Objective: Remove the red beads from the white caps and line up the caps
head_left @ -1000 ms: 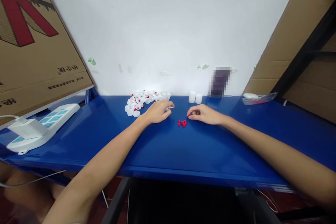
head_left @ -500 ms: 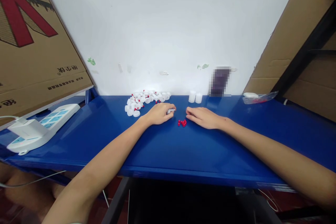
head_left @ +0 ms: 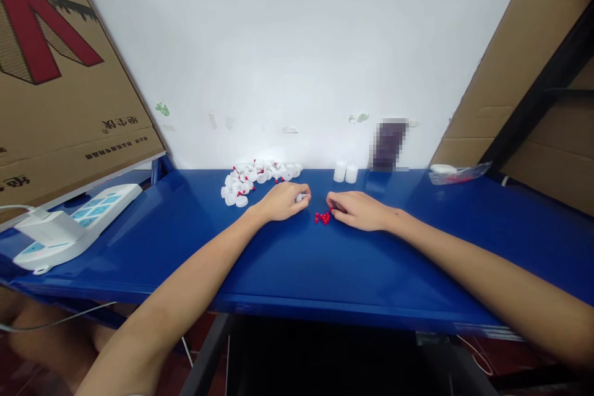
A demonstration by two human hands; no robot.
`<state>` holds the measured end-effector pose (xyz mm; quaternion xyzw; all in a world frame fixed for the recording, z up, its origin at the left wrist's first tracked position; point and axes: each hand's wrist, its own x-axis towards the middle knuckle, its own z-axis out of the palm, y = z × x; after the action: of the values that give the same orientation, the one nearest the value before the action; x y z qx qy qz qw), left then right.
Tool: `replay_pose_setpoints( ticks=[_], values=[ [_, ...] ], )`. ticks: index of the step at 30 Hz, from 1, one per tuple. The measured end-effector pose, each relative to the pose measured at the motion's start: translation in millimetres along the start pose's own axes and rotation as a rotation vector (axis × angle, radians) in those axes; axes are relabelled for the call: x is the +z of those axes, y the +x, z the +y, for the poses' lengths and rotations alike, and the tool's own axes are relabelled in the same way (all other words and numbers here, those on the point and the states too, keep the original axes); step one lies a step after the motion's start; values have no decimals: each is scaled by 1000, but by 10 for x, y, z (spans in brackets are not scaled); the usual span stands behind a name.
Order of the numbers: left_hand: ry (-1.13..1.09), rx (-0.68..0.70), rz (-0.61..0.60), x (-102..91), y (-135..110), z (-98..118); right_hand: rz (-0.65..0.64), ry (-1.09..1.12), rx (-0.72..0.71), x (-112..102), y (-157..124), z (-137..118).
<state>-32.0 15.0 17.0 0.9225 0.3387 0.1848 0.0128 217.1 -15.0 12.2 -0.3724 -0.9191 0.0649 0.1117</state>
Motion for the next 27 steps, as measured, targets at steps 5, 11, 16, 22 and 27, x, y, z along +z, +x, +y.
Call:
replay_pose_setpoints(
  ticks=[5, 11, 16, 22, 27],
  values=[
    [-6, -10, 9, -1, 3, 9, -12, -13, -17, -19, -7, -43],
    [3, -12, 13, 7, 6, 5, -34, -28, -7, -25, -6, -58],
    [1, -11, 13, 5, 1, 12, -36, -31, -11, -17, -2, -61],
    [14, -18, 10, -5, 3, 22, -38, -21, -12, -42, -6, -72],
    [19, -10, 12, -5, 2, 2, -22, -45, 13, -47, -13, -50]
  ],
)
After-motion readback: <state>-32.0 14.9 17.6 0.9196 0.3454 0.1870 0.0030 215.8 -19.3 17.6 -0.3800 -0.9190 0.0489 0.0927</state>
